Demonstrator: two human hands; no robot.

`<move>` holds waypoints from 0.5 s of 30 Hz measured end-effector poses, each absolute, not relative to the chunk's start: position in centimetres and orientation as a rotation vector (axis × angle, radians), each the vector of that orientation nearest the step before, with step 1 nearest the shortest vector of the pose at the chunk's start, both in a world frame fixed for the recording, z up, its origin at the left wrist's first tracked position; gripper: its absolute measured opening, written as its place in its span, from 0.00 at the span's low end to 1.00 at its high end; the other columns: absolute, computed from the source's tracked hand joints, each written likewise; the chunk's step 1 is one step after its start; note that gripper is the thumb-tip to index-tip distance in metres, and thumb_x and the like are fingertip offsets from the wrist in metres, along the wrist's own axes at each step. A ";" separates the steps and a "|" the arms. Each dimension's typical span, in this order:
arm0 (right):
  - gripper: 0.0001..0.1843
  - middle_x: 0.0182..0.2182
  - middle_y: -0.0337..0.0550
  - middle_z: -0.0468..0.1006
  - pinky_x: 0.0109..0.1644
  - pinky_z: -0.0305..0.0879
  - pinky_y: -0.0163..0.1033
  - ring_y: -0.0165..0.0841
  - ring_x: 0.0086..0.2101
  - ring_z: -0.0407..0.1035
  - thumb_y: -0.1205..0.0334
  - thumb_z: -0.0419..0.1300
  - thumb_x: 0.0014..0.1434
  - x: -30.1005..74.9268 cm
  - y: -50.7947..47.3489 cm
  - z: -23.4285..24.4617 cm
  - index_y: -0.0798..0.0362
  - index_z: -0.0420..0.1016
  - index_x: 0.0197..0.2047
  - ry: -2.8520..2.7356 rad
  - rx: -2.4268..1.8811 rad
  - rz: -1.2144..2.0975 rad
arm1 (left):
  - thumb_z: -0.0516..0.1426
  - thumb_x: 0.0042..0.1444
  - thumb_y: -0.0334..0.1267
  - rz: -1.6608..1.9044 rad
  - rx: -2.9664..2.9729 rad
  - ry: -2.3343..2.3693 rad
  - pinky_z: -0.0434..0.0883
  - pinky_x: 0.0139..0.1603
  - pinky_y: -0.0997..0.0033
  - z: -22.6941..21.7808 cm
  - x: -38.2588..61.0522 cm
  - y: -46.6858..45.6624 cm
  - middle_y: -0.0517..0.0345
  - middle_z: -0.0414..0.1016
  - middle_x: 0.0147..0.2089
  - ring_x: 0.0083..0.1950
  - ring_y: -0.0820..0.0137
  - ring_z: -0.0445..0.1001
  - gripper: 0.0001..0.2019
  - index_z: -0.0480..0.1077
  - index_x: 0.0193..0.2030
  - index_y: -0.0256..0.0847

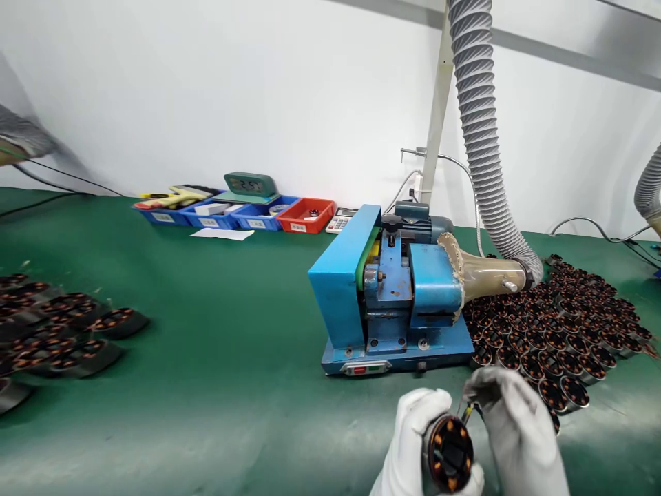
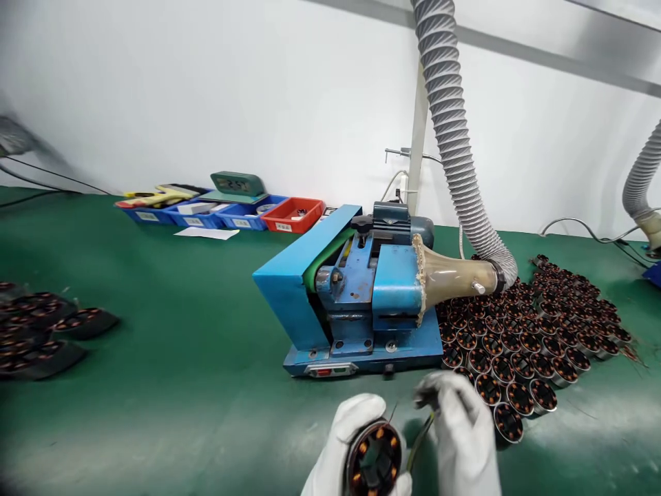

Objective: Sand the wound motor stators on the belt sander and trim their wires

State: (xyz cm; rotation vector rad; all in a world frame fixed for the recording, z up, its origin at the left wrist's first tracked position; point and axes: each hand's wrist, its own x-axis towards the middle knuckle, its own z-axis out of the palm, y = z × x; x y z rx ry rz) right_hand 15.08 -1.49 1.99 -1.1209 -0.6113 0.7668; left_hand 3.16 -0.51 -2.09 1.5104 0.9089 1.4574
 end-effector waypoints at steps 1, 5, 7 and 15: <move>0.13 0.27 0.45 0.83 0.33 0.75 0.41 0.39 0.28 0.77 0.49 0.65 0.50 14.3 -1.5 1.5 0.50 0.80 0.28 -0.680 -1.167 0.778 | 0.58 0.51 0.54 1.492 1.529 0.878 0.71 0.48 0.66 -2.0 3.4 -0.2 0.57 0.68 0.44 0.45 0.65 0.71 0.20 0.67 0.51 0.56; 0.17 0.38 0.48 0.84 0.42 0.76 0.43 0.44 0.40 0.78 0.54 0.68 0.46 11.8 -0.6 -0.7 0.50 0.80 0.40 -0.743 -1.334 0.707 | 0.61 0.50 0.44 1.509 1.316 0.959 0.71 0.52 0.62 -2.7 4.9 1.4 0.54 0.70 0.47 0.49 0.61 0.72 0.17 0.70 0.48 0.51; 0.25 0.39 0.49 0.83 0.42 0.76 0.43 0.46 0.40 0.78 0.59 0.72 0.38 11.4 0.6 -1.2 0.52 0.79 0.43 -0.783 -1.404 0.682 | 0.59 0.53 0.44 1.465 1.186 1.023 0.73 0.49 0.60 -3.2 5.5 2.3 0.50 0.71 0.48 0.47 0.60 0.74 0.16 0.69 0.48 0.46; 0.23 0.37 0.51 0.84 0.42 0.75 0.42 0.43 0.38 0.79 0.56 0.70 0.43 12.2 5.2 0.6 0.56 0.75 0.42 -0.779 -1.401 0.759 | 0.54 0.54 0.40 1.315 1.070 1.061 0.72 0.52 0.56 -2.1 6.7 5.6 0.47 0.69 0.52 0.50 0.62 0.73 0.15 0.62 0.49 0.42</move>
